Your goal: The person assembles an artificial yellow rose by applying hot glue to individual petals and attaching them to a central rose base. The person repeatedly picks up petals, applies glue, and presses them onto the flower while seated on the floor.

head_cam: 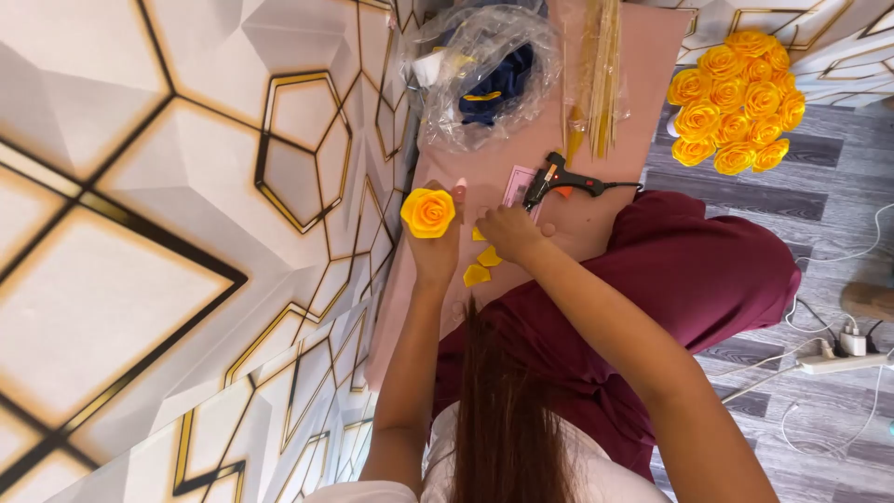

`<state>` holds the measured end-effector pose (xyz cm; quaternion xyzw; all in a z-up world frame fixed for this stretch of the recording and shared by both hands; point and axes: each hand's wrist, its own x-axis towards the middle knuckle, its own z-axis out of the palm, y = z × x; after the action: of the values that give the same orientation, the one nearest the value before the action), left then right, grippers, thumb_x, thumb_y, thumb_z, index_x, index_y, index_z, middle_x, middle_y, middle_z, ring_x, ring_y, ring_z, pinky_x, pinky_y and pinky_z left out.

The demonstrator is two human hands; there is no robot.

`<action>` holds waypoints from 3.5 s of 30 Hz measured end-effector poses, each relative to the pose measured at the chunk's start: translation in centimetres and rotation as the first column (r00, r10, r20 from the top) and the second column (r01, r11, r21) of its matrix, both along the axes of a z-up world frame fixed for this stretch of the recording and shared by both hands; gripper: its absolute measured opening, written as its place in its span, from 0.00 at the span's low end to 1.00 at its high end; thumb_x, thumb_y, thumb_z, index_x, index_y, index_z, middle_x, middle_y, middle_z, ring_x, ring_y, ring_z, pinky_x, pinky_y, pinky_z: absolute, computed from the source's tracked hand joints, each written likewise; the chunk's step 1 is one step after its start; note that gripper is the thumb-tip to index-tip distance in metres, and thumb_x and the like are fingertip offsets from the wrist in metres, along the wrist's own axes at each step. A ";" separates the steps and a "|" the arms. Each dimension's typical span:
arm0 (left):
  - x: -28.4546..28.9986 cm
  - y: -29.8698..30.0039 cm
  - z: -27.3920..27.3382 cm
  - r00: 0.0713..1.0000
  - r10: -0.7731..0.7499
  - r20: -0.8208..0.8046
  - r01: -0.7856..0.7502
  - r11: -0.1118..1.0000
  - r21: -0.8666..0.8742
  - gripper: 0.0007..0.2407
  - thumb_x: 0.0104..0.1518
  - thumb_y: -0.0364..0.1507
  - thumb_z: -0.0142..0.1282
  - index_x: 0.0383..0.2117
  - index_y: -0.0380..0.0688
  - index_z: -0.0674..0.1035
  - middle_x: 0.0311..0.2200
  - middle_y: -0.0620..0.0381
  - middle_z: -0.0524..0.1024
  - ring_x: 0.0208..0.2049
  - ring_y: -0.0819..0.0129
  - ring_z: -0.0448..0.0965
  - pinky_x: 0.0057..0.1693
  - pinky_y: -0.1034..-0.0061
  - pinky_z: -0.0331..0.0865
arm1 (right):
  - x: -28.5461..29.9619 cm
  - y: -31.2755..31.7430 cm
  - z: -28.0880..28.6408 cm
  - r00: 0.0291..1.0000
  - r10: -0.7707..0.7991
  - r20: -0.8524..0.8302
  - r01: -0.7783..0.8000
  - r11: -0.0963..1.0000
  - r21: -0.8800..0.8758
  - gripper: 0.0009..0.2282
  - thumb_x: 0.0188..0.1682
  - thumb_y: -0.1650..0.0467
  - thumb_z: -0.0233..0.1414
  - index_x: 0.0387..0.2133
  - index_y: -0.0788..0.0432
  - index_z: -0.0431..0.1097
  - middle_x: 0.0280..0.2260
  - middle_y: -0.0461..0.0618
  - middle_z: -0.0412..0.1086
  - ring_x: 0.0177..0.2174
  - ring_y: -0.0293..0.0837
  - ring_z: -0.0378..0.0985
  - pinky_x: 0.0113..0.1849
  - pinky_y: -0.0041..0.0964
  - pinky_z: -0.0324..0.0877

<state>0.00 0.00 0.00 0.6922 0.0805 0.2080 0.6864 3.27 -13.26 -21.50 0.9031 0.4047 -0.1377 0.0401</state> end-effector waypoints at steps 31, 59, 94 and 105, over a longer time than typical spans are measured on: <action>-0.9 1.1 0.0 0.950 -0.273 0.151 0.255 0.958 0.129 0.07 0.51 0.22 0.70 0.25 0.44 0.80 0.22 0.55 0.72 0.25 0.65 0.75 0.39 0.74 0.70 | -0.5 -0.9 6.6 0.858 -0.057 -0.510 0.141 0.981 0.129 0.17 0.47 0.67 0.52 0.48 0.64 0.75 0.44 0.65 0.79 0.44 0.67 0.83 0.49 0.61 0.74; 0.9 -0.7 -1.1 0.795 -0.596 0.114 0.603 0.755 -0.256 0.04 0.65 0.28 0.60 0.32 0.44 0.79 0.25 0.50 0.75 0.26 0.64 0.76 0.42 0.72 0.75 | 3.7 -11.3 23.7 0.575 -0.121 -0.809 0.798 -0.134 0.587 0.06 0.55 0.74 0.63 0.41 0.63 0.74 0.41 0.54 0.76 0.40 0.38 0.81 0.43 0.31 0.78; 3.5 -3.0 -0.7 0.935 -0.200 -0.294 0.199 0.979 -0.036 0.09 0.65 0.34 0.63 0.43 0.43 0.82 0.26 0.54 0.73 0.27 0.72 0.71 0.43 0.73 0.71 | 7.3 -13.1 3.0 0.891 -0.453 0.026 0.454 0.889 -0.056 0.28 0.36 0.59 0.62 0.50 0.57 0.71 0.38 0.52 0.75 0.39 0.57 0.80 0.39 0.53 0.71; 2.9 -1.8 -2.2 0.958 -0.173 -0.230 0.169 0.985 -0.035 0.09 0.66 0.34 0.63 0.45 0.44 0.81 0.35 0.50 0.78 0.33 0.69 0.77 0.49 0.68 0.74 | 7.3 -14.8 20.4 0.651 -0.685 -0.326 0.756 0.549 0.356 0.24 0.44 0.62 0.63 0.52 0.61 0.70 0.33 0.55 0.79 0.38 0.63 0.82 0.39 0.57 0.74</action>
<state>2.86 -1.79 -2.19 0.7110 0.1016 0.0648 0.6928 10.55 -28.05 -1.07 0.9576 0.0196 -0.1081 -0.2664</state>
